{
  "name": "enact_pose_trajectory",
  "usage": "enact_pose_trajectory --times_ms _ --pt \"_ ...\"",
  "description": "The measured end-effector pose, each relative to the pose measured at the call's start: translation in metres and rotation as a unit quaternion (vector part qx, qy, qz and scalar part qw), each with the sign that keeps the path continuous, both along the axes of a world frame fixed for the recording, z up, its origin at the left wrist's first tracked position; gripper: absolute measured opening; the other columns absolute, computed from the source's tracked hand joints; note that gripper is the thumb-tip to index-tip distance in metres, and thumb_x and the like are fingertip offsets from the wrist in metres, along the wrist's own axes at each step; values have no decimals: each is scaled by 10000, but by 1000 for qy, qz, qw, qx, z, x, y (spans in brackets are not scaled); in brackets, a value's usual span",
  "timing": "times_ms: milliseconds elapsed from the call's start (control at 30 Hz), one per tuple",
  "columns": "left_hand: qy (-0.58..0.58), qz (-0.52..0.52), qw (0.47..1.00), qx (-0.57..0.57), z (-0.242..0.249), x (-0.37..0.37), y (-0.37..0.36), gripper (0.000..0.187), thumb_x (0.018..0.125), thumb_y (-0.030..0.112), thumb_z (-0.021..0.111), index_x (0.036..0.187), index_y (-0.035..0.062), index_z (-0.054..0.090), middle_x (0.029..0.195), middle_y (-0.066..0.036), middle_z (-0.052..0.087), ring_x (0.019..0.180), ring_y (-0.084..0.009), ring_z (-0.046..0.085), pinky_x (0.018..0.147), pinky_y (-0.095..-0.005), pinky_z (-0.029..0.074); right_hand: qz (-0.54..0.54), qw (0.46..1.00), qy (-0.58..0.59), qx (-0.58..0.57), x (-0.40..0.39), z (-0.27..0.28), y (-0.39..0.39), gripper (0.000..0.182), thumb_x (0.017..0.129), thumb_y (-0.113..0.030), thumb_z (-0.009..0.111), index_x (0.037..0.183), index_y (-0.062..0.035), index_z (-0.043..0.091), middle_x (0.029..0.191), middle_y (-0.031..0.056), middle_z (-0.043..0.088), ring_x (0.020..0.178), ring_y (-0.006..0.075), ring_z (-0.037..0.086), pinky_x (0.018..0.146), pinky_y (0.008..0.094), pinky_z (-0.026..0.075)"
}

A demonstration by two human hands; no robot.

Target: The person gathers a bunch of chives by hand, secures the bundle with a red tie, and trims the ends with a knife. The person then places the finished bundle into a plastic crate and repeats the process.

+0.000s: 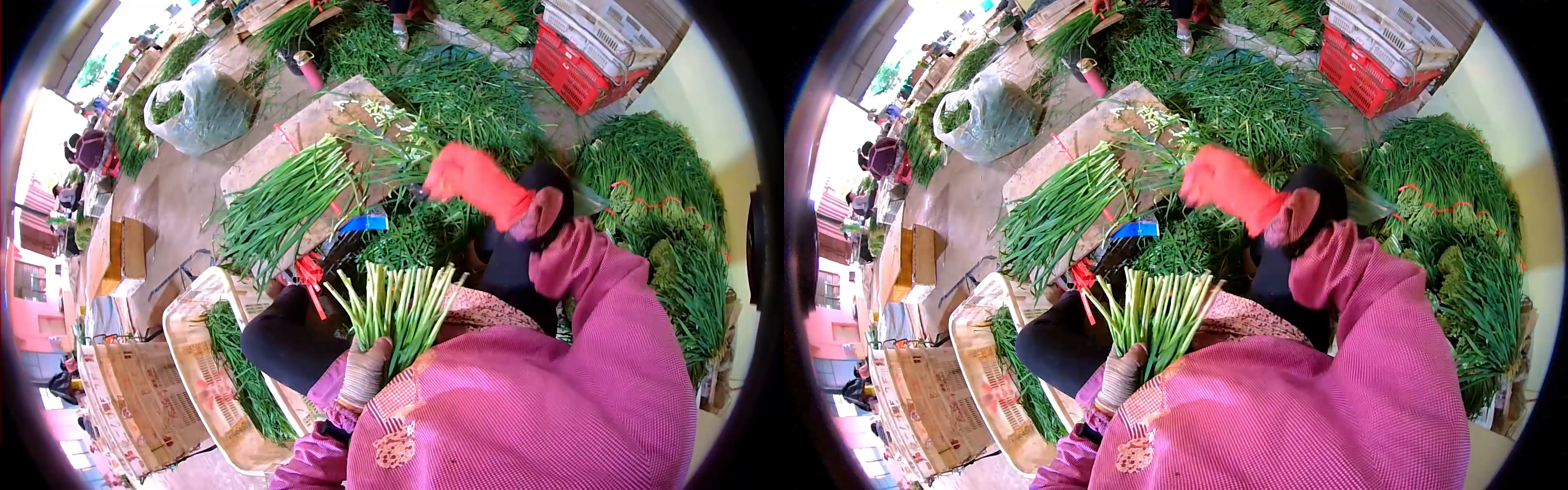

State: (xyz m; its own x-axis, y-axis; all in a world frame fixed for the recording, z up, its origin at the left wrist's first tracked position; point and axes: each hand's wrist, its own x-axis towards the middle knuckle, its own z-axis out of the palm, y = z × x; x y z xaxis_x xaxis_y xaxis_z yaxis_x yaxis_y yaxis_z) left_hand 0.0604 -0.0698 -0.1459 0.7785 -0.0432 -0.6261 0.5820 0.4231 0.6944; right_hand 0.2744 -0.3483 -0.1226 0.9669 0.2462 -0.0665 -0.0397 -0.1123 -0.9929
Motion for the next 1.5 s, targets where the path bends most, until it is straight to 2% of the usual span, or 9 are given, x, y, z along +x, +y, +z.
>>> enact_pose_trajectory --times_ms 33,67,100,200,333,600,833,1233,1500 --pt "22 0 1000 0 2 2 1 403 893 -4 566 1291 17 509 1131 -96 628 974 -202 627 867 -333 520 -99 932 -268 -223 10 6 -10 228 931 -208 586 1034 -5 586 964 146 672 776 293 667 739 413 553" --pt "14 17 999 -25 2 1 0 387 896 -8 548 1281 15 518 1125 -99 629 960 -207 632 855 -337 527 -185 736 -501 -416 13 19 -16 257 919 -216 596 1069 -8 578 918 138 675 730 331 655 743 446 543" --pt "15 6 1000 -17 -6 1 6 377 898 -11 536 1274 12 524 1118 -100 629 951 -209 633 849 -337 530 -199 701 -530 -433 10 31 -14 332 908 -316 588 1058 -22 623 877 158 670 730 391 636 752 502 517" --pt "-22 -27 999 -26 -20 -1 14 445 914 136 566 1332 0 497 1185 -140 636 1021 -263 654 915 -394 538 112 876 -168 -439 -41 74 14 445 902 -459 545 944 -38 686 786 167 660 747 383 641 724 496 508" --pt "13 4 999 -37 -32 -3 21 373 905 61 510 1272 -3 521 1086 -99 622 934 -215 631 854 -346 530 329 814 -183 -442 -93 54 36 514 860 -522 563 680 -51 664 670 163 634 664 360 637 600 465 486" --pt "62 49 996 -39 -22 -1 14 307 888 -42 470 1183 -4 547 918 -38 579 775 -147 574 746 -284 511 360 826 -261 -347 -120 -4 37 323 840 -381 610 749 -72 613 635 128 621 624 336 630 564 450 481" --pt "47 1 998 -36 -12 2 10 376 888 -16 452 1257 -18 522 1074 -93 627 917 -200 629 839 -327 524 335 883 -56 -323 -117 30 38 401 851 -468 630 911 -74 678 791 138 687 736 324 669 652 430 517" --pt "52 2 999 -13 -6 4 6 428 887 10 465 1313 -25 489 1166 -144 623 1027 -269 638 924 -383 523 383 887 -69 -248 -124 5 43 336 779 -225 700 1044 -44 600 854 90 693 775 266 675 685 389 527" --pt "32 46 998 -19 -5 1 -4 407 901 -25 492 1302 49 485 1102 -102 613 927 -218 624 823 -353 539 365 911 191 -18 -98 13 40 312 814 -91 620 1077 57 543 851 80 665 790 153 647 735 302 510"
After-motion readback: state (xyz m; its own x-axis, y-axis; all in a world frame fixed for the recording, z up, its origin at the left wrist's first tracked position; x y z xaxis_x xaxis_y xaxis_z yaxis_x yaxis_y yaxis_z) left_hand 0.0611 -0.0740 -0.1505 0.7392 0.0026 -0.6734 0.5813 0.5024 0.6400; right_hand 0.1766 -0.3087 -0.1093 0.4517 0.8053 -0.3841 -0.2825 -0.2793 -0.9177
